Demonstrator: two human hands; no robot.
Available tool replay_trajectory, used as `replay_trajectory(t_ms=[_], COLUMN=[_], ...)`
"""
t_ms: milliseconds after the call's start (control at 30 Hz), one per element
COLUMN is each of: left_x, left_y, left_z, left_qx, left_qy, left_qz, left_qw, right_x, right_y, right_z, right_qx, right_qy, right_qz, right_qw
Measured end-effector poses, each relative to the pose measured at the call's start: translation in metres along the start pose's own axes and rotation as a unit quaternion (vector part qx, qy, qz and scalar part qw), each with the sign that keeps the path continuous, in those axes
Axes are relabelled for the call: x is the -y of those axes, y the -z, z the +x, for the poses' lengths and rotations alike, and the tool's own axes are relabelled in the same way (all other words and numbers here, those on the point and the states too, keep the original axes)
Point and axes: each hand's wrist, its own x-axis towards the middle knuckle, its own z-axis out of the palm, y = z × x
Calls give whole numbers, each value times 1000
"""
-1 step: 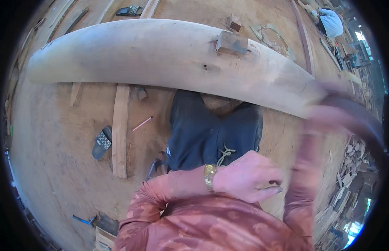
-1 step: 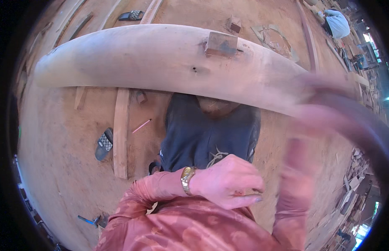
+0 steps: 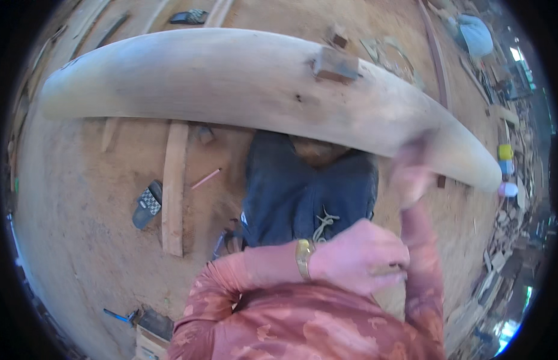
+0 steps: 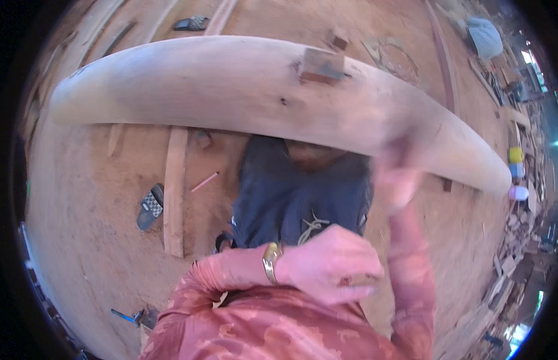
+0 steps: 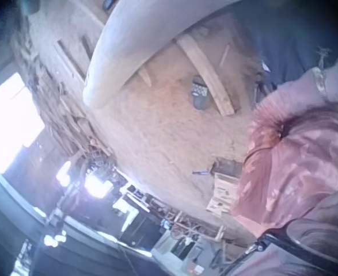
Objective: The person hammers a wooden block into a hole in a large curved wooden piece, then applies a paste-like substance to the area using a small stick. They continue to apply the substance to other areas of the wood.
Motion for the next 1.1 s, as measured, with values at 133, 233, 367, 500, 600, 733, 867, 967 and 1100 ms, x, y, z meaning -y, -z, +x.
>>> replay_trajectory(t_ms=[133,233,367,500,600,733,867,967,1100], left_x=[-28,-32,-25,-18,-10,1,-4,-17,-22], left_y=[-15,-18,-11,-6,-2,6,8,2,-2], left_z=[-9,-4,-6,-12,-10,-7,-13,-19,-13], left_qx=[20,40,94,73,40,-10,-25,-6,49], left_qy=[1,-6,41,67,61,60,44,-5,10], left_qz=[-44,-67,-65,-71,-97,-88,-77,-82,-120], left_qw=[999,997,993,993,993,994,996,997,992], right_x=[21,56,48,-2,-22,-11,15,29,56], right_y=[-8,25,93,198,221,101,-17,-8,26], right_z=[-25,-15,-11,-5,-7,4,-21,-32,-18], right_qx=[-83,-84,-240,-482,-550,-321,-21,-123,-184], right_qy=[-7,-25,35,190,240,128,-9,-37,50], right_qz=[197,272,428,354,223,37,53,201,271], right_qw=[977,958,871,779,768,938,998,971,944])
